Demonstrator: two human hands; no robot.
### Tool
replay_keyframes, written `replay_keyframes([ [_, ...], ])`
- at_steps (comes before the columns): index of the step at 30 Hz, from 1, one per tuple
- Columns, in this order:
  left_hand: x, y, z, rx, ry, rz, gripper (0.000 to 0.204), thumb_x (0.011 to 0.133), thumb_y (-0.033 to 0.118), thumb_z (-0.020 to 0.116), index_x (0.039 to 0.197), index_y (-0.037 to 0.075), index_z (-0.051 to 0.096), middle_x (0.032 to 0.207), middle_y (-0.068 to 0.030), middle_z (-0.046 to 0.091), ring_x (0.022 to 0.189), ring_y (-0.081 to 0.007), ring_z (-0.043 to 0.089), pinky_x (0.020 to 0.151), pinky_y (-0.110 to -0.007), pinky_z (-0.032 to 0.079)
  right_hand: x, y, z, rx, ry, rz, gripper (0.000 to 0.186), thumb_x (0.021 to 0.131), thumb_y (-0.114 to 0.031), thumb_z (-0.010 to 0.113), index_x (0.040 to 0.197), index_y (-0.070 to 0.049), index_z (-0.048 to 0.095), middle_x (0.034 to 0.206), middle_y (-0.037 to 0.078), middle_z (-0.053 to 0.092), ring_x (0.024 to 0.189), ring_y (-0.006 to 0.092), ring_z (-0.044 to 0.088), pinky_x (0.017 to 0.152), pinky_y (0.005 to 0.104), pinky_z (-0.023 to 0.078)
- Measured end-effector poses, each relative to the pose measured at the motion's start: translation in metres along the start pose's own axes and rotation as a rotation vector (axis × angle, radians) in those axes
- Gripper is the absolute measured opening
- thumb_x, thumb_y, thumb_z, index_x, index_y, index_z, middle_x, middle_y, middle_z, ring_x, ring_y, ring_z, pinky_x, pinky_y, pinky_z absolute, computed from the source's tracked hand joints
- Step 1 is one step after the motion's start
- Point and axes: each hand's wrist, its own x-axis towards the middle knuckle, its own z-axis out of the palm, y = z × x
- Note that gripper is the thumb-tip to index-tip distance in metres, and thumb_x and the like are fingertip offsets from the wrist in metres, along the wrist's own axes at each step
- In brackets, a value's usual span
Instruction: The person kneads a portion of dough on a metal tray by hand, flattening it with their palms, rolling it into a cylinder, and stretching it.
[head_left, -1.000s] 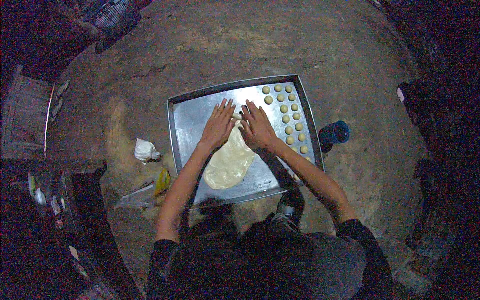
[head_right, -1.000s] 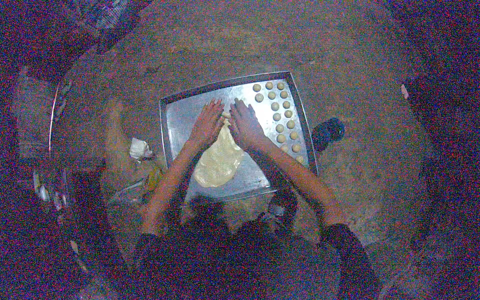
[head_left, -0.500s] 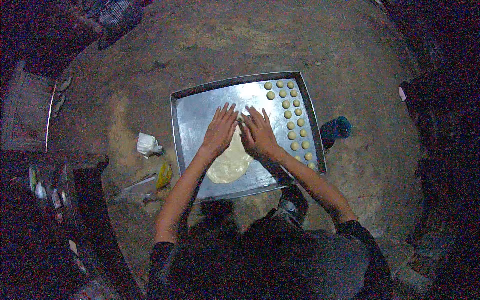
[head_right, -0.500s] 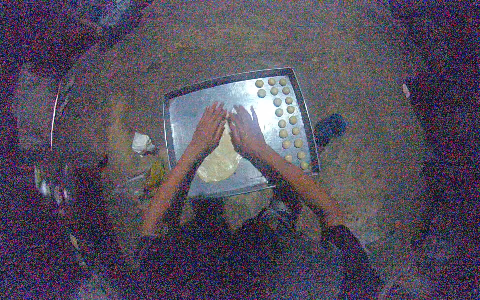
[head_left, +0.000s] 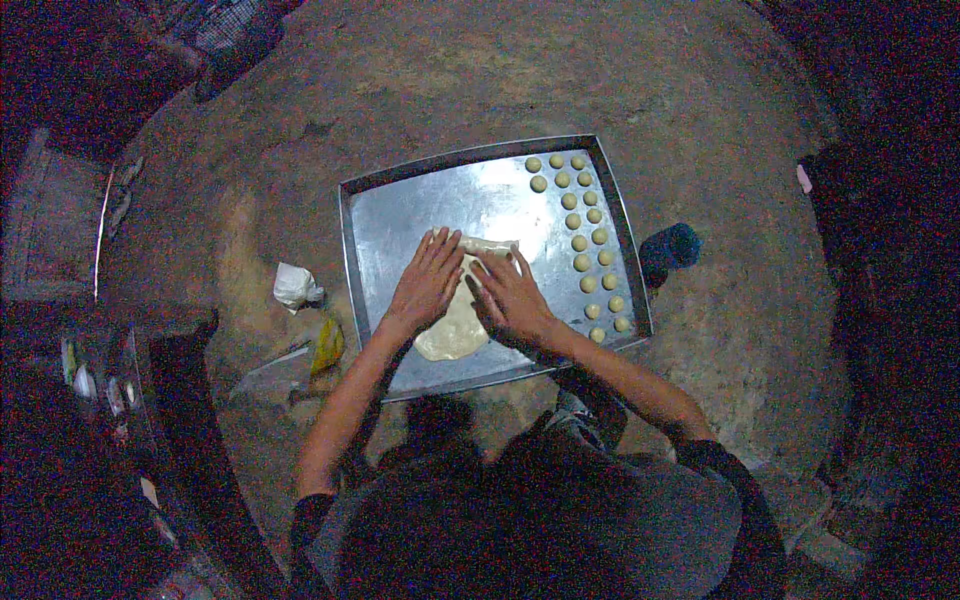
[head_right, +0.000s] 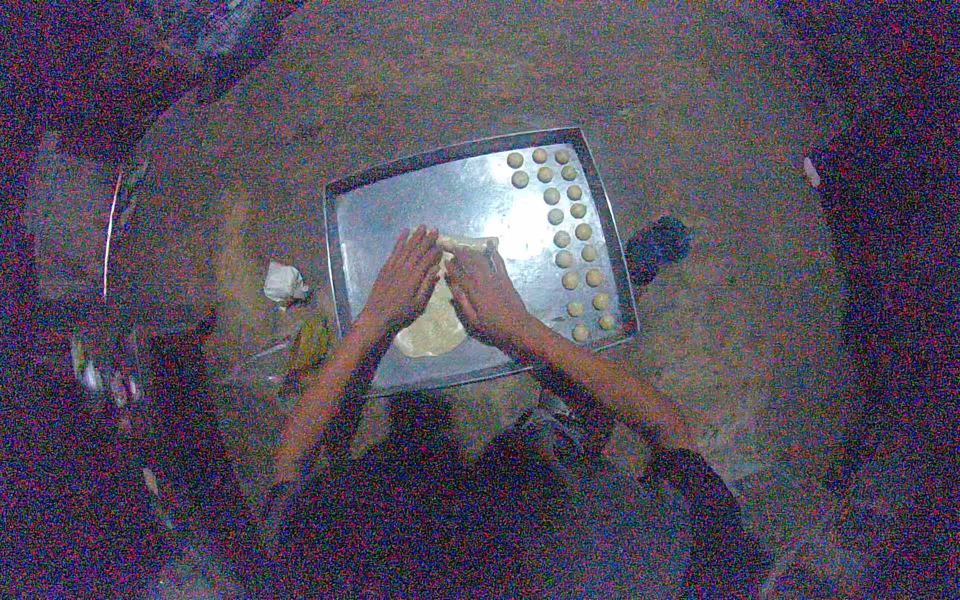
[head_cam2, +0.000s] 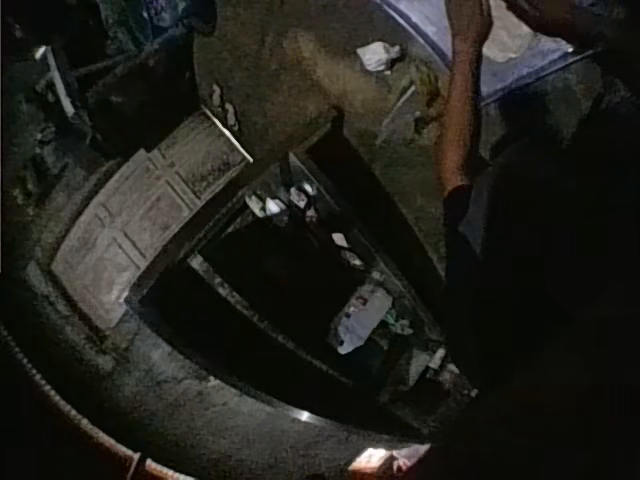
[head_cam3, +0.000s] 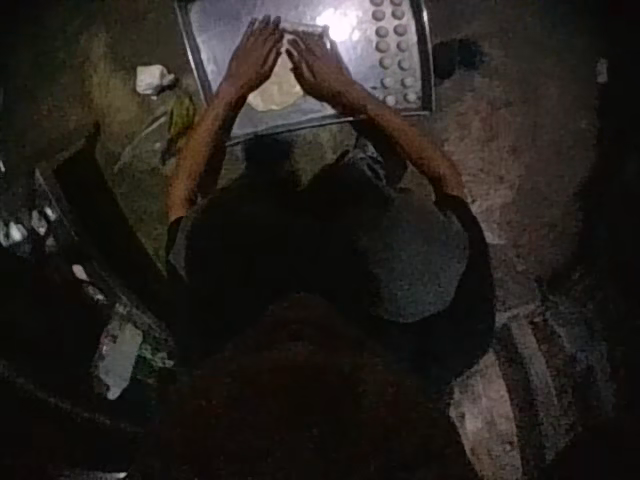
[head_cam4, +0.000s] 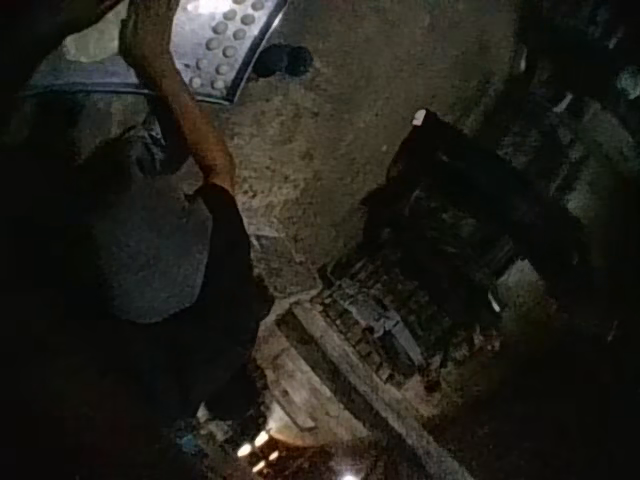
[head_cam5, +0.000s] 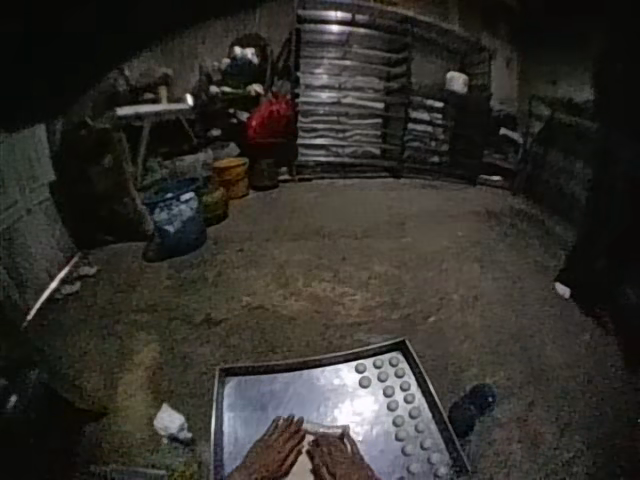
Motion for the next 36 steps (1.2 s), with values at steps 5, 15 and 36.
replay_keyframes([
  [5,0.033,-0.006,0.018,-0.073,0.04,-0.067,0.05,0.108,0.028,0.041,0.149,-0.001,0.043,0.16,-0.02,0.036,0.153,-0.0339,0.025,0.128,-0.048,0.013,0.053,0.03,-0.007,-0.112,0.021,0.222,0.052,0.107,-0.027,0.037,0.144,0.009,0.045,0.156,0.03,0.035,0.147,0.0457,0.031,0.123,0.0582,0.018],
  [15,-0.033,0.008,0.012,-0.015,-0.037,0.006,0.049,0.106,0.027,0.047,0.146,-0.001,0.047,0.157,-0.0188,0.042,0.15,-0.0361,0.032,0.128,-0.049,0.017,-0.041,0.005,0.025,-0.055,0.014,-0.029,0.054,0.103,-0.026,0.045,0.148,0.002,0.041,0.156,0.028,0.035,0.15,0.0435,0.027,0.124,0.0634,0.009],
  [36,-0.061,0.012,0.0,0.006,-0.022,-0.06,0.049,0.106,0.03,0.045,0.145,0.0,0.05,0.16,-0.0174,0.037,0.153,-0.0355,0.026,0.128,-0.052,0.013,-0.034,-0.012,0.023,0.055,0.013,-0.04,0.055,0.104,-0.03,0.046,0.149,0.001,0.042,0.157,0.027,0.036,0.148,0.0421,0.032,0.123,0.0642,0.012],
])
